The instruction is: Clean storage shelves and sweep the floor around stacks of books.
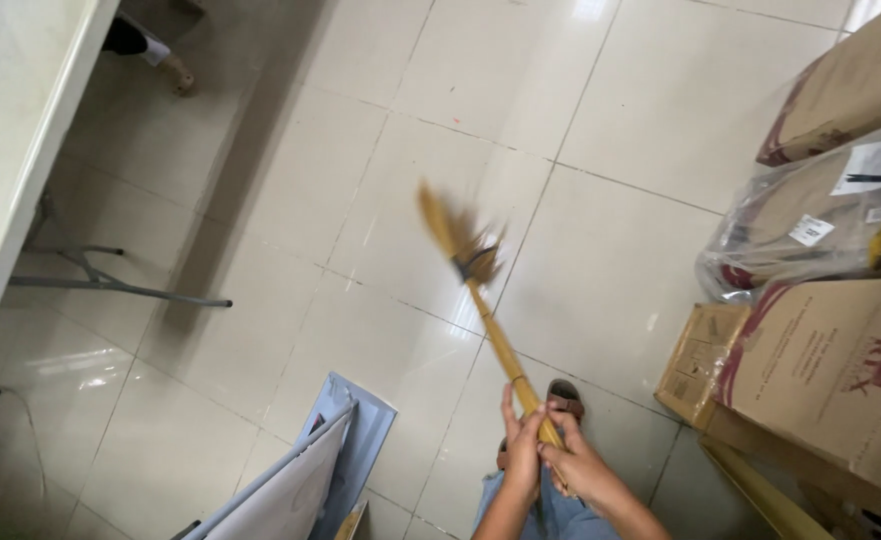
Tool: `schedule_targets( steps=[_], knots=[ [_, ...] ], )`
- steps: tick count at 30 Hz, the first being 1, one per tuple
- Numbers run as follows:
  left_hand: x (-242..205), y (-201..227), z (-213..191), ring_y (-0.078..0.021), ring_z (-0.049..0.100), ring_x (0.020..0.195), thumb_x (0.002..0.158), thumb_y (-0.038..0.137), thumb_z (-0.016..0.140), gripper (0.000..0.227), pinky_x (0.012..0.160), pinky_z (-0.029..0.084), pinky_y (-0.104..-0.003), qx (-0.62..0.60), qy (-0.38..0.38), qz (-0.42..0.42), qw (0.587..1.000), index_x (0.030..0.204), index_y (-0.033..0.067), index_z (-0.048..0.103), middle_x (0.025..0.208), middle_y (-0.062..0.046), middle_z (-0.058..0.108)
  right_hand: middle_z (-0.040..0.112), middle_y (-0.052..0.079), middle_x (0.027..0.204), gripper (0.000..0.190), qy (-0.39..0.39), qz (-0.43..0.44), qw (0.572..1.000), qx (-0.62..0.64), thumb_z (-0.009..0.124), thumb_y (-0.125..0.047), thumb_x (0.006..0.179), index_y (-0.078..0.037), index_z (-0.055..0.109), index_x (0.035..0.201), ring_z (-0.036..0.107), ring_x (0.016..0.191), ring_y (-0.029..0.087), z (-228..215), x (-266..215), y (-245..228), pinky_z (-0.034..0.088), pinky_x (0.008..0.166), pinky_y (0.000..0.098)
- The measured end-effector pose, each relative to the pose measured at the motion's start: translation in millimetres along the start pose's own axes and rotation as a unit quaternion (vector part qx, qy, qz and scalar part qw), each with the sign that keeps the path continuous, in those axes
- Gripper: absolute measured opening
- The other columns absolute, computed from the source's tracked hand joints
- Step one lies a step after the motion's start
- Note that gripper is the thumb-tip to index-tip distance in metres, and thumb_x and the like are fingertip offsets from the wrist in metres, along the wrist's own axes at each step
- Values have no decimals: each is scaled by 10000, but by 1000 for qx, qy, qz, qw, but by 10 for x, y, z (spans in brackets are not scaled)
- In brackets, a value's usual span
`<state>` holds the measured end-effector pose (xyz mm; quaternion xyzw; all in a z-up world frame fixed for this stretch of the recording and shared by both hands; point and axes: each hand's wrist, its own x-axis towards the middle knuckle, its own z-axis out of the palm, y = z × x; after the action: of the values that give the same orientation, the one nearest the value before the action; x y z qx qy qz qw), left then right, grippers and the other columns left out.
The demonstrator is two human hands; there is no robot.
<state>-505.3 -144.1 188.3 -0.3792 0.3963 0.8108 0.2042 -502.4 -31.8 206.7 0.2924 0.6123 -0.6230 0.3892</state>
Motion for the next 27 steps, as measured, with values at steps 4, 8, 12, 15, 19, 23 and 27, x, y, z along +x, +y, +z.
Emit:
schedule_targets(
  steps=[4, 8, 12, 15, 19, 23, 27],
  knots=[
    [-166, -235, -121, -269, 625, 1155, 894, 291, 640, 913, 977, 505, -362, -4, 157, 60, 986, 1629, 229, 101, 1350, -194, 605, 573, 47, 689, 514, -153, 80, 983, 61, 581, -127, 970, -162, 419, 1457, 509, 449, 130, -61, 24, 2, 368, 382, 289],
    [175, -379, -239, -278, 564, 1262, 875, 321, 693, 1008, 1039, 470, -376, 32, 222, 81, 971, 1631, 180, 42, 1487, -170, 455, 583, 58, 646, 400, -213, 136, 964, 76, 563, -163, 965, -116, 526, 1361, 483, 409, 137, -27, 605, 29, 370, 359, 290],
    [777, -634, -19, -270, 579, 1092, 870, 378, 709, 858, 875, 482, -394, 39, 217, 15, 975, 1523, 87, 234, 1312, -176, 526, 625, 79, 724, 145, -188, 193, 955, 128, 555, -183, 1021, -47, 594, 1049, 596, 533, 189, -424, 1720, 499, 481, 432, 341],
    [1368, -602, 450, -202, 625, 867, 918, 397, 657, 517, 673, 527, -344, -19, 102, -35, 994, 1278, 55, 513, 1062, -119, 628, 638, 159, 824, 232, -102, 184, 973, 92, 505, -232, 1025, -17, 594, 1025, 617, 633, 271, -989, 2171, 155, 532, 585, 462],
    [2127, -342, 1401, -80, 469, 481, 976, 371, 623, 238, 422, 395, -242, 35, -66, -45, 996, 900, 147, 597, 642, 33, 527, 497, 82, 645, 295, 21, 149, 984, 93, 456, -276, 1039, -24, 530, 904, 482, 486, 215, -1837, 2497, -656, 507, 490, 398],
    [2632, -382, 1915, -102, 465, 420, 941, 381, 597, 265, 367, 376, -246, 60, -115, -76, 989, 840, 138, 557, 589, 11, 525, 551, 59, 635, 250, 71, 74, 989, 103, 473, -197, 1050, -1, 557, 919, 494, 470, 177, -2073, 2308, -1092, 424, 434, 361],
    [2095, -207, 2052, -137, 566, 573, 904, 306, 539, 339, 429, 467, -264, 19, -201, -89, 975, 1183, 134, 452, 809, -32, 592, 657, 131, 757, 351, 215, -94, 970, -59, 508, -96, 966, -55, 548, 1312, 579, 536, 206, -1813, 1429, -1358, 445, 454, 371]
  ],
)
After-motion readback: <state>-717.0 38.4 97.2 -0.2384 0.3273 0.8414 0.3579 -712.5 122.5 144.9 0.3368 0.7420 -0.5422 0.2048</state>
